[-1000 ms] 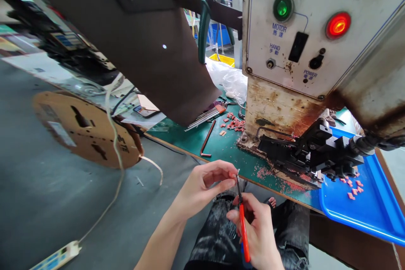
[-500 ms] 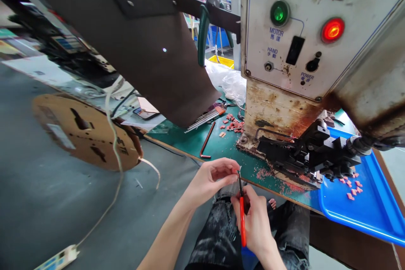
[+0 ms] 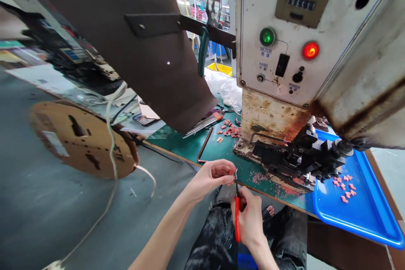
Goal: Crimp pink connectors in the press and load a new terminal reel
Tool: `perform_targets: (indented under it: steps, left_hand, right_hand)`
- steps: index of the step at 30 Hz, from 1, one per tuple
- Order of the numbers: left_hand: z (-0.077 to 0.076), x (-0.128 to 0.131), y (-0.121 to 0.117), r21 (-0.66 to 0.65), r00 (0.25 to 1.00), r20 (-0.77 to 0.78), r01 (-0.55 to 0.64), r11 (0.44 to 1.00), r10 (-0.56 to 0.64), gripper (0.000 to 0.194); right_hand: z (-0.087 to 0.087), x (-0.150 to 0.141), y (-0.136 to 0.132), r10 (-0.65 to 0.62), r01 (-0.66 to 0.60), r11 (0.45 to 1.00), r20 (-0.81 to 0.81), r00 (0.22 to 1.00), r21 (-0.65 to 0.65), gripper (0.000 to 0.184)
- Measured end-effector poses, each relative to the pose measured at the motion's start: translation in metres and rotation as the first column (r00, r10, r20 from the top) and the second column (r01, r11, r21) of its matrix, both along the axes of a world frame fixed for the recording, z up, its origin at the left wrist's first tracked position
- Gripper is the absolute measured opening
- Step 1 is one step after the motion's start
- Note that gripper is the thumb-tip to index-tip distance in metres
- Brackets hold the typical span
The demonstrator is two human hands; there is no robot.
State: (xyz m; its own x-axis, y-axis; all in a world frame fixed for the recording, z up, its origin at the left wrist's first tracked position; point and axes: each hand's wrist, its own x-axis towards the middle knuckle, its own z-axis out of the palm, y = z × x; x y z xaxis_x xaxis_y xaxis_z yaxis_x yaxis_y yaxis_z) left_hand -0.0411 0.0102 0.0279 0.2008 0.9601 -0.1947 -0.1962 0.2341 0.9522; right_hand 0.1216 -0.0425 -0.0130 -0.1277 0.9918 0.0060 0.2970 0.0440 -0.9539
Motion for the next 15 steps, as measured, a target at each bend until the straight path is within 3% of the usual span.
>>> perform_targets:
  steps: [6, 15]
  left_hand:
    - [0.0, 0.001, 0.001, -0.001, 0.998, 0.065, 0.016, 1.0, -0.016, 0.037]
    - [0.009, 0.004, -0.009, 0.076, 0.999, -0.04, -0.009, 0.997, 0.012, 0.027]
  right_hand:
    - [-0.003, 0.002, -0.001, 0.013, -0.013, 1.0, -0.023, 1.0, 0.004, 0.032]
    - [0.005, 0.013, 0.002, 0.109, -0.112, 0.994, -0.088, 0.99, -0.022, 0.037]
